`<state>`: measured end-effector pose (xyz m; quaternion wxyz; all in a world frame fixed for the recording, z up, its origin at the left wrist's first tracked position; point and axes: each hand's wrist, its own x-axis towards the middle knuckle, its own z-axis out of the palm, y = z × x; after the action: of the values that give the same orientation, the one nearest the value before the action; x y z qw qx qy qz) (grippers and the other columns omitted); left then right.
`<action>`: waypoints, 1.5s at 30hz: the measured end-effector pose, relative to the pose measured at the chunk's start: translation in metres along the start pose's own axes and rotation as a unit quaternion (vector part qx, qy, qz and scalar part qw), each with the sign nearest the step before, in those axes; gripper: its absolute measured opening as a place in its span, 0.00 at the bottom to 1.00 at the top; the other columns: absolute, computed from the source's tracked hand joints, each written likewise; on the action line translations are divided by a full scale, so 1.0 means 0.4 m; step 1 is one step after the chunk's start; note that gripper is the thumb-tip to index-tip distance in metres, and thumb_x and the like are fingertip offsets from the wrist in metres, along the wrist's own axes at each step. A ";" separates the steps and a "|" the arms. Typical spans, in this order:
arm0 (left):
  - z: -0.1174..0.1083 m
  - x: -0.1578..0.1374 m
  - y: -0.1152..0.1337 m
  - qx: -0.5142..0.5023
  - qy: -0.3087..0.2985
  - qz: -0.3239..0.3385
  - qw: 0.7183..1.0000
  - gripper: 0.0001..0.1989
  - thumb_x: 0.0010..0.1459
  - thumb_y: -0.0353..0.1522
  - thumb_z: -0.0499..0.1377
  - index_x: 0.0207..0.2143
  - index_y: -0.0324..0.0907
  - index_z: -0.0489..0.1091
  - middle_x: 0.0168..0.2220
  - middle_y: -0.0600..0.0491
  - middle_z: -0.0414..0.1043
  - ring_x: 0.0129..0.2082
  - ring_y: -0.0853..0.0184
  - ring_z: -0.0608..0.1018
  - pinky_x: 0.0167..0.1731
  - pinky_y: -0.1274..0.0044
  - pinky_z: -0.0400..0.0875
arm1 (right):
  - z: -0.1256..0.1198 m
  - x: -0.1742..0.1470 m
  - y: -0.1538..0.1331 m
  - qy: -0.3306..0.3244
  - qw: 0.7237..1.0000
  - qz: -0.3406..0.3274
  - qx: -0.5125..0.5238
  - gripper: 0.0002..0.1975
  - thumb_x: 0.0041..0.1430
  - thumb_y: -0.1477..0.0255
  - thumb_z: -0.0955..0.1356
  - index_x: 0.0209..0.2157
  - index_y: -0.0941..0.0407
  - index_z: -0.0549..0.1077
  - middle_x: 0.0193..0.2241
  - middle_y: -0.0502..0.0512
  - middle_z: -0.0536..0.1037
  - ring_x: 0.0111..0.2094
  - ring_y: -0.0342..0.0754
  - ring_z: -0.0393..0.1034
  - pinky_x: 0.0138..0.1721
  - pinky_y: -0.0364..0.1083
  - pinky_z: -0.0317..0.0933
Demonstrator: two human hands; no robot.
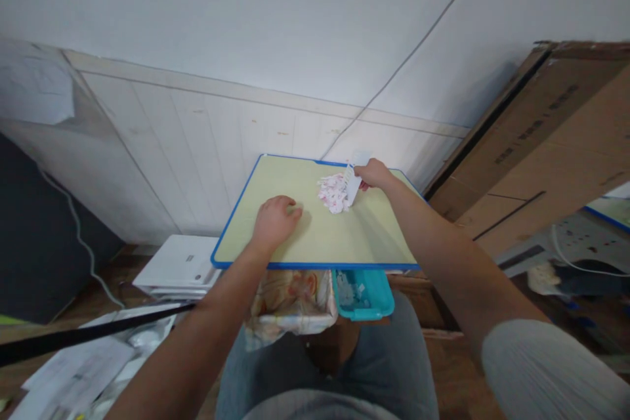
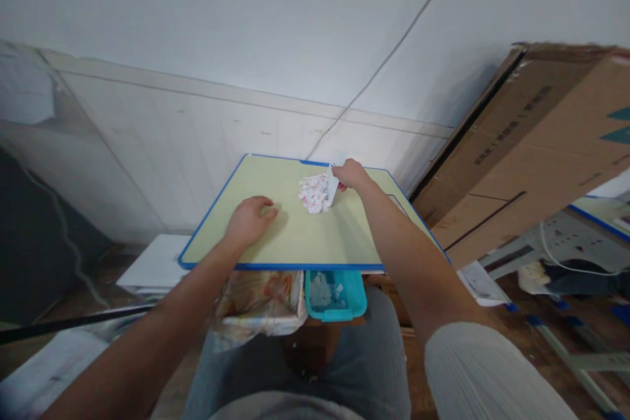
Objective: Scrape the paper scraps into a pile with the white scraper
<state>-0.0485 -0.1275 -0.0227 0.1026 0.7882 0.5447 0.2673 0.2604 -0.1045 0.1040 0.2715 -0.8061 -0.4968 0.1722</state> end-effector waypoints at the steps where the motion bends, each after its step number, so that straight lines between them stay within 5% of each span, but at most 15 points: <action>1: -0.002 0.002 0.002 -0.006 0.001 -0.004 1.000 0.16 0.79 0.35 0.65 0.59 0.41 0.91 0.64 0.38 0.92 0.68 0.46 0.90 0.76 0.59 0.81 | -0.006 -0.010 -0.013 -0.004 1.000 -0.006 -0.003 0.08 0.71 0.79 0.76 0.35 0.62 0.88 0.18 0.57 0.82 0.26 0.56 0.87 0.35 0.44 0.76; 6: 0.001 0.011 -0.007 -0.034 0.029 -0.018 0.999 0.14 0.79 0.34 0.65 0.56 0.41 0.91 0.63 0.39 0.92 0.67 0.46 0.90 0.76 0.58 0.81 | -0.001 -0.047 -0.065 -0.014 1.000 -0.017 0.009 0.16 0.82 0.73 0.74 0.35 0.62 0.87 0.22 0.58 0.85 0.27 0.51 0.87 0.41 0.44 0.79; 9: 0.002 0.015 -0.014 -0.038 0.036 -0.021 0.998 0.13 0.78 0.34 0.66 0.55 0.42 0.91 0.62 0.39 0.93 0.67 0.46 0.91 0.75 0.59 0.82 | 0.063 -0.060 -0.100 -0.053 0.998 -0.003 0.034 0.14 0.86 0.64 0.78 0.51 0.62 0.88 0.44 0.63 0.93 0.42 0.54 0.91 0.50 0.51 0.85; 11: 0.002 0.016 -0.017 -0.037 0.035 -0.025 0.998 0.13 0.77 0.34 0.67 0.54 0.42 0.91 0.61 0.39 0.93 0.66 0.46 0.91 0.74 0.60 0.83 | 0.113 -0.065 -0.116 -0.092 0.994 0.013 0.056 0.21 0.84 0.59 0.81 0.67 0.56 0.84 0.62 0.63 0.89 0.55 0.58 0.90 0.57 0.60 0.88; 16: 0.006 0.018 -0.026 -0.037 0.036 -0.028 0.998 0.14 0.77 0.34 0.66 0.55 0.41 0.91 0.61 0.38 0.92 0.66 0.46 0.91 0.75 0.60 0.82 | 0.147 -0.059 -0.082 -0.128 0.987 0.048 0.089 0.25 0.84 0.58 0.81 0.72 0.54 0.82 0.70 0.65 0.85 0.63 0.63 0.87 0.63 0.65 0.86; 23: 0.010 0.015 -0.048 -0.024 0.027 -0.036 0.999 0.13 0.75 0.37 0.65 0.52 0.46 0.90 0.60 0.41 0.93 0.65 0.46 0.91 0.73 0.58 0.83 | 0.057 0.003 -0.015 -0.107 0.985 0.052 0.129 0.26 0.84 0.59 0.81 0.73 0.54 0.82 0.70 0.66 0.85 0.63 0.63 0.87 0.63 0.65 0.86; 31: -0.003 0.000 -0.061 0.012 0.021 -0.033 0.999 0.18 0.71 0.41 0.63 0.52 0.45 0.89 0.60 0.40 0.93 0.64 0.45 0.90 0.73 0.57 0.82 | 0.191 0.038 -0.106 -0.149 0.971 0.008 0.185 0.24 0.84 0.58 0.80 0.72 0.54 0.83 0.70 0.65 0.85 0.63 0.63 0.87 0.64 0.65 0.86; 35: -0.009 0.001 -0.071 0.032 0.010 -0.014 0.999 0.15 0.71 0.41 0.63 0.49 0.48 0.89 0.59 0.41 0.93 0.64 0.45 0.90 0.71 0.56 0.83 | 0.184 0.029 -0.081 -0.127 0.970 -0.007 0.205 0.20 0.85 0.58 0.80 0.68 0.54 0.85 0.66 0.63 0.88 0.58 0.60 0.88 0.59 0.61 0.87; 39: -0.018 0.095 -0.078 0.057 -0.046 -0.016 0.997 0.16 0.72 0.44 0.64 0.48 0.50 0.91 0.60 0.41 0.93 0.65 0.42 0.90 0.68 0.56 0.85 | 0.108 -0.014 0.008 -0.067 0.964 -0.031 0.257 0.08 0.84 0.71 0.73 0.48 0.58 0.85 0.38 0.60 0.93 0.31 0.48 0.86 0.32 0.42 0.75; 41: -0.012 0.183 -0.074 0.041 -0.059 -0.030 0.997 0.17 0.73 0.45 0.63 0.49 0.50 0.91 0.59 0.42 0.94 0.64 0.43 0.91 0.64 0.58 0.87 | 0.073 -0.060 0.071 -0.045 0.957 -0.033 0.285 0.07 0.79 0.69 0.72 0.45 0.56 0.83 0.33 0.59 0.93 0.25 0.48 0.84 0.28 0.42 0.72; 45: 0.029 0.348 -0.049 0.040 -0.024 -0.025 0.999 0.20 0.73 0.42 0.63 0.57 0.46 0.90 0.65 0.39 0.91 0.69 0.42 0.88 0.71 0.56 0.84 | 0.044 -0.174 0.224 0.008 0.932 -0.024 0.361 0.16 0.70 0.58 0.75 0.35 0.56 0.82 0.27 0.63 0.90 0.20 0.51 0.81 0.25 0.46 0.73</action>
<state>-0.0214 0.0086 0.0018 0.0907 0.7839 0.5720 0.2237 0.2831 -0.1940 0.0362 0.5517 -0.6434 -0.4181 0.3270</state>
